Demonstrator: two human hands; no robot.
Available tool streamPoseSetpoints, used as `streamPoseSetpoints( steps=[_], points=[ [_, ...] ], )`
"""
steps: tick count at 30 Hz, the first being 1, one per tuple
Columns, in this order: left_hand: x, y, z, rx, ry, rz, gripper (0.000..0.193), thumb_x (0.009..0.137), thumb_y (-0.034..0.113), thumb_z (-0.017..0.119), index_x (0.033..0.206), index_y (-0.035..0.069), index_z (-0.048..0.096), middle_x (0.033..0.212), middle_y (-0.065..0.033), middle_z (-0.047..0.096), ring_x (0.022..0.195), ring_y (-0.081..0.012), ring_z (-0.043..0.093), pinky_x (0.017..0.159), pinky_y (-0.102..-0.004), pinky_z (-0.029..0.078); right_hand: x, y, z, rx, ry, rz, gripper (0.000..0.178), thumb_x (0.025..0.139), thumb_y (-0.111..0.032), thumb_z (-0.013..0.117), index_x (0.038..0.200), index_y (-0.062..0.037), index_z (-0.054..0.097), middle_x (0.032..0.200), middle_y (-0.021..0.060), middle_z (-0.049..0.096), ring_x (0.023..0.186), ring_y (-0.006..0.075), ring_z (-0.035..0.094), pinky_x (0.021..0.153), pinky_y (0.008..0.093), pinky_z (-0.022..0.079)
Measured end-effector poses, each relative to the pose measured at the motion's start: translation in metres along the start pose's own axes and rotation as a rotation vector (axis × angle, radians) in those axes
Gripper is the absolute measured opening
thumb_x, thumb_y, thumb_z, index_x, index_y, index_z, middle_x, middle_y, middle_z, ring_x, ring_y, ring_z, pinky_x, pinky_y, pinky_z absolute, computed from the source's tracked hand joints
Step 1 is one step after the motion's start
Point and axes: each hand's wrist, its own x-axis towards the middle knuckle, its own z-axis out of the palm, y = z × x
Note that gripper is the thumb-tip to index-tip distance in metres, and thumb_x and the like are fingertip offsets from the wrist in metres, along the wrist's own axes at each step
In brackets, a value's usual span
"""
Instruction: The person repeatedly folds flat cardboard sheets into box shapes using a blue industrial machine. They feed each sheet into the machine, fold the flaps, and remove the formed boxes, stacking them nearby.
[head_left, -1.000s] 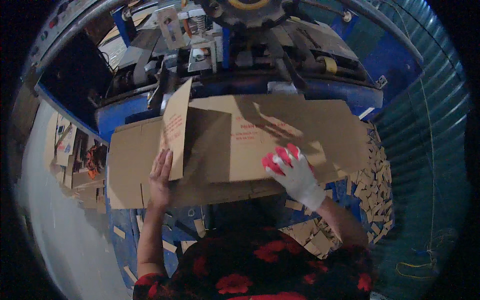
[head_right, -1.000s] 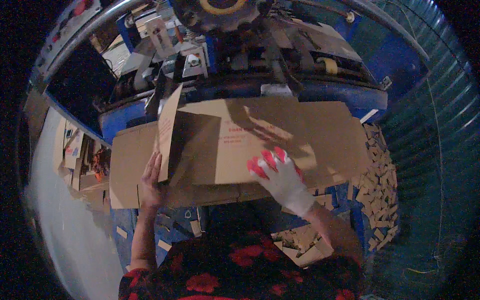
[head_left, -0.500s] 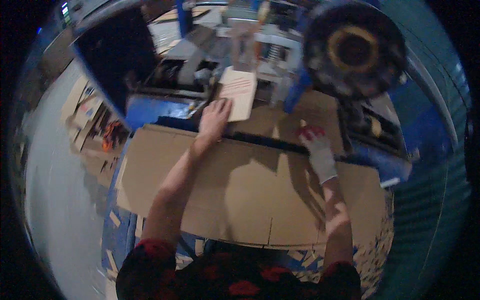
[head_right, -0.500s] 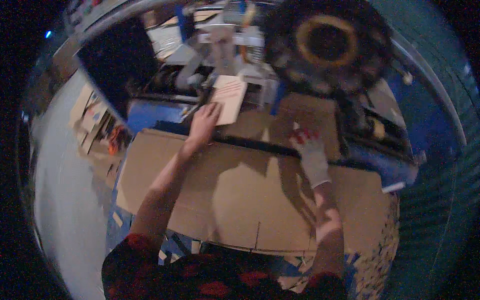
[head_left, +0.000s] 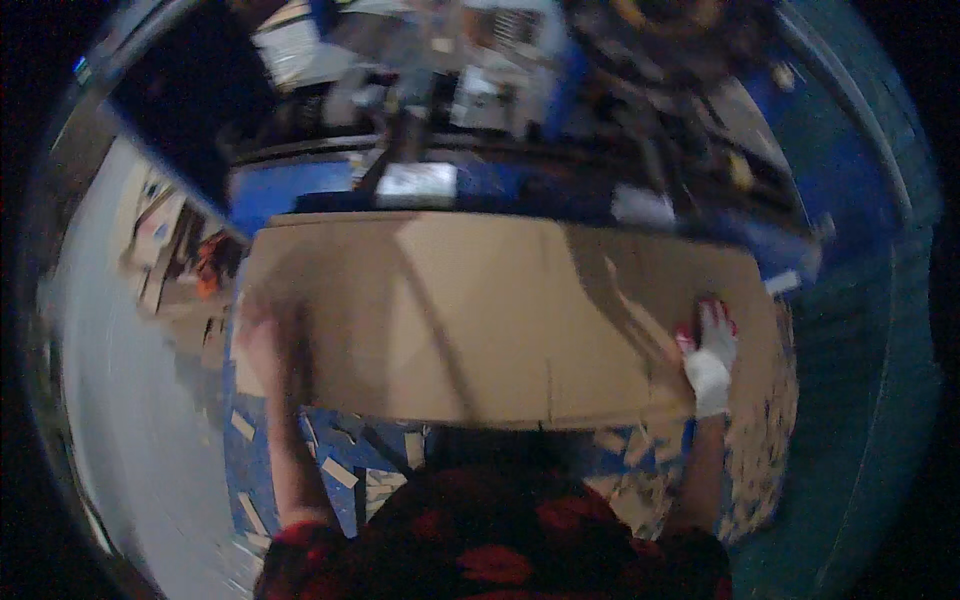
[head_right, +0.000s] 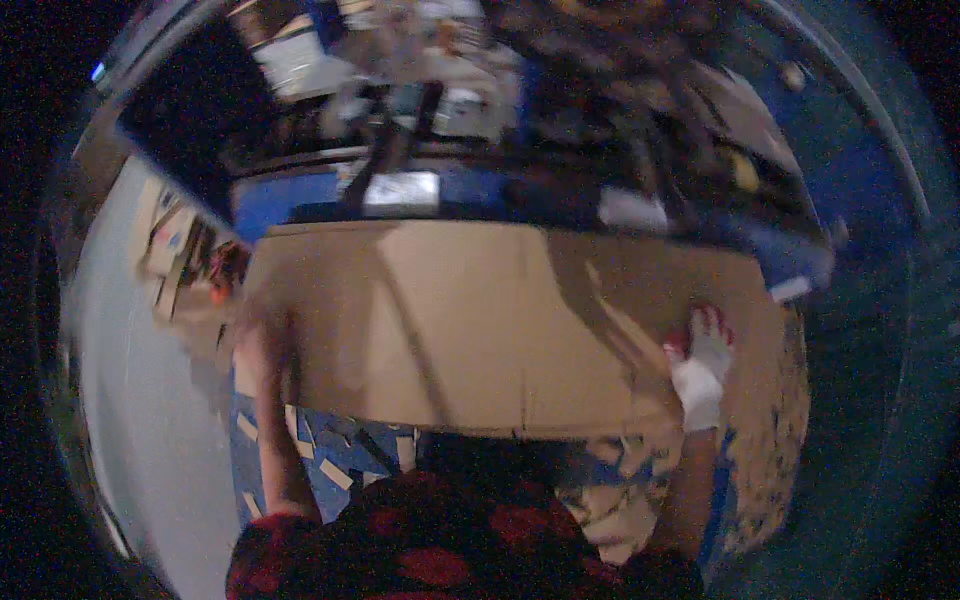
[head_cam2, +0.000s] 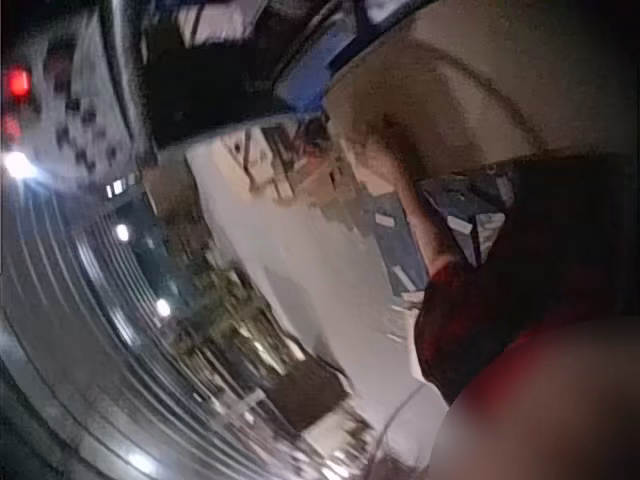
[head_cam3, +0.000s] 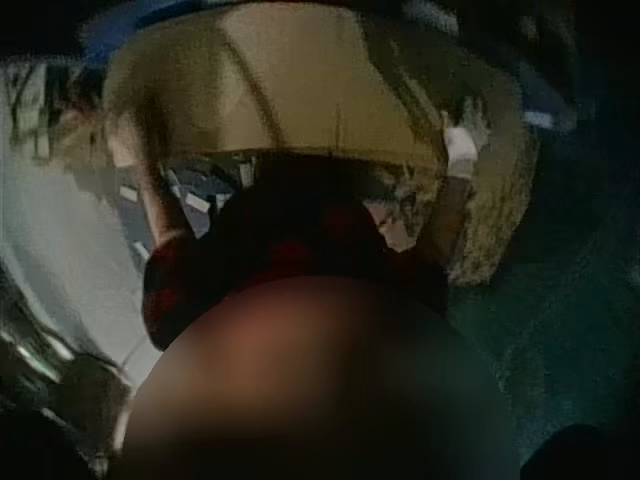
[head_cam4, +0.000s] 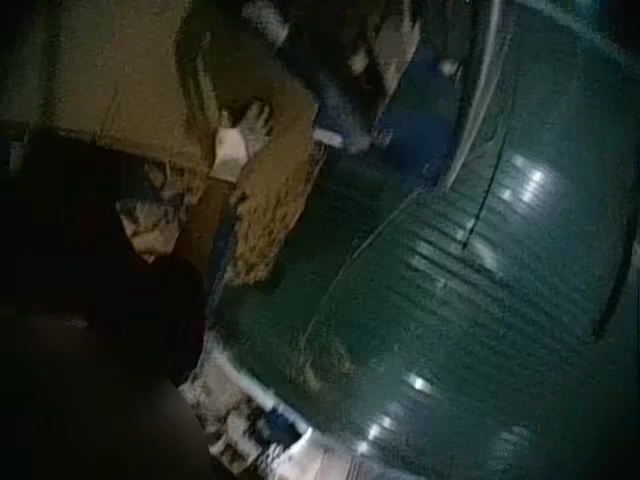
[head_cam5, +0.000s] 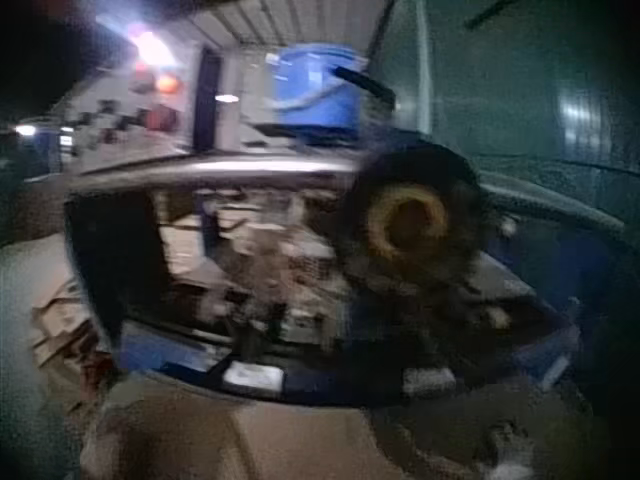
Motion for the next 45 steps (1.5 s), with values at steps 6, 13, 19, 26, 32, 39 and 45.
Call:
streamPoseSetpoints(
  steps=[6,13,19,26,32,39,45],
  points=[
    [-0.046,-0.118,0.014,-0.072,-0.215,-0.128,0.091,0.072,0.068,0.064,0.138,0.008,0.044,0.131,-0.0209,0.049,0.121,-0.0391,0.047,0.102,-0.0469,0.037,-0.141,0.009,-0.022,0.025,-0.052,0.039,0.073,0.071,-0.039,0.074,0.132,-0.0064,0.049,0.139,0.0156,0.044,0.130,0.0389,0.037,0.111,0.0519,0.022],
    [-0.045,-0.159,0.001,0.070,-0.337,-0.236,0.092,0.068,0.068,0.067,0.136,0.009,0.045,0.126,-0.0226,0.050,0.116,-0.0401,0.048,0.097,-0.0503,0.037,-0.223,0.032,-0.003,0.962,0.422,1.168,0.069,0.074,-0.032,0.076,0.130,-0.0036,0.046,0.129,0.0172,0.049,0.117,0.0340,0.049,0.099,0.0462,0.039],
    [-0.040,-0.103,-0.058,-0.212,-0.031,0.080,0.089,0.068,0.048,0.078,0.136,0.001,0.042,0.135,-0.0194,0.044,0.119,-0.0360,0.047,0.098,-0.0492,0.039,-0.207,0.018,-0.016,1.665,0.695,0.702,0.023,0.087,-0.005,0.060,0.109,-0.0044,0.052,0.099,0.0056,0.060,0.086,0.0164,0.058,0.074,0.0292,0.047],
    [-0.097,-0.036,-0.090,-1.643,-0.216,0.178,0.087,0.072,0.022,0.078,0.142,0.004,0.031,0.140,-0.0134,0.040,0.123,-0.0263,0.046,0.104,-0.0404,0.035,-0.169,-0.077,-0.081,0.625,0.009,-0.202,0.055,0.069,-0.012,0.073,0.121,-0.0110,0.056,0.132,0.0134,0.047,0.123,0.0335,0.045,0.103,0.0507,0.034],
    [-0.103,0.023,-0.018,-1.222,-0.078,-0.030,0.062,0.079,0.011,0.069,0.134,0.000,0.042,0.132,-0.0167,0.051,0.121,-0.0247,0.048,0.099,-0.0362,0.039,-0.128,-0.085,-0.069,0.131,-0.057,-0.705,0.044,0.075,-0.016,0.060,0.119,-0.0167,0.061,0.129,0.0139,0.048,0.121,0.0354,0.046,0.101,0.0601,0.033],
    [-0.047,0.117,-0.039,-0.767,0.096,0.801,0.069,0.066,-0.004,0.068,0.133,0.000,0.048,0.134,-0.0181,0.051,0.128,-0.0323,0.045,0.105,-0.0388,0.039,-0.040,-0.096,-0.047,0.140,0.176,-0.763,0.047,0.071,-0.009,0.060,0.117,-0.0163,0.062,0.124,0.0119,0.052,0.112,0.0358,0.051,0.098,0.0543,0.040],
    [0.026,0.147,-0.002,-0.692,0.078,0.853,0.069,0.072,0.005,0.066,0.137,0.005,0.045,0.138,-0.0136,0.049,0.132,-0.0322,0.041,0.110,-0.0439,0.031,0.044,-0.105,-0.008,0.212,0.271,-0.782,0.046,0.078,-0.009,0.054,0.124,-0.0130,0.056,0.123,0.0117,0.054,0.116,0.0323,0.051,0.100,0.0509,0.039]
  ],
)
